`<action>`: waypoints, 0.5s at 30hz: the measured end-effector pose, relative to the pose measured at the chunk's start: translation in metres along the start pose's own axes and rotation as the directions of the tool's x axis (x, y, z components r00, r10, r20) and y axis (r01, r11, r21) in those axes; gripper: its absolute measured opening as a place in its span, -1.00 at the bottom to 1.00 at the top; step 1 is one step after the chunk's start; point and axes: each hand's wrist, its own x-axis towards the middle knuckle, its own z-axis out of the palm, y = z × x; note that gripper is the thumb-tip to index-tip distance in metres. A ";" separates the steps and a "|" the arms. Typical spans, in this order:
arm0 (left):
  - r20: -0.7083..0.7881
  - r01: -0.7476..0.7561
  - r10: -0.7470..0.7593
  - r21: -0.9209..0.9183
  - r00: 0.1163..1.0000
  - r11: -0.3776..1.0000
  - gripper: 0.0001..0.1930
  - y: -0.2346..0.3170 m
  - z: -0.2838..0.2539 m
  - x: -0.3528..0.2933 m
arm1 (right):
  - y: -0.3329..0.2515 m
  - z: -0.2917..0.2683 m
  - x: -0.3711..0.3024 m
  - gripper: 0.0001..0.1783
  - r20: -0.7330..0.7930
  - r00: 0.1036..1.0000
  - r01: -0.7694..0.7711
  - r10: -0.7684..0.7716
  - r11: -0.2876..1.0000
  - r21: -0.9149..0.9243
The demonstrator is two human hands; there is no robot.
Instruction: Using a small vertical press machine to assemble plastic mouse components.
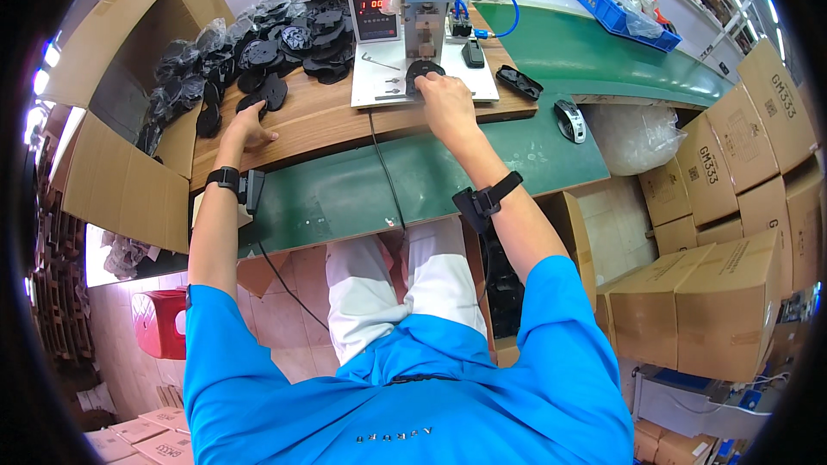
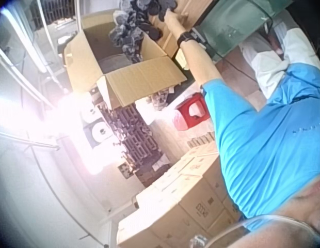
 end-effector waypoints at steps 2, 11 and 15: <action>-0.013 -0.006 0.006 0.011 1.000 1.000 0.14 -0.006 0.002 0.002 | -0.003 -0.001 0.001 -0.73 0.012 1.000 -0.004 0.004 1.000 -0.006; -0.512 -0.351 0.313 0.022 0.800 0.936 -0.43 0.033 0.035 -0.048 | -0.022 -0.012 -0.019 -0.72 -0.159 0.987 0.029 -0.002 0.985 0.168; -0.334 -0.496 0.380 -0.705 0.863 0.506 -0.56 0.108 0.013 -0.104 | -0.049 -0.035 -0.059 -0.62 -0.313 0.909 0.349 -0.274 0.913 0.213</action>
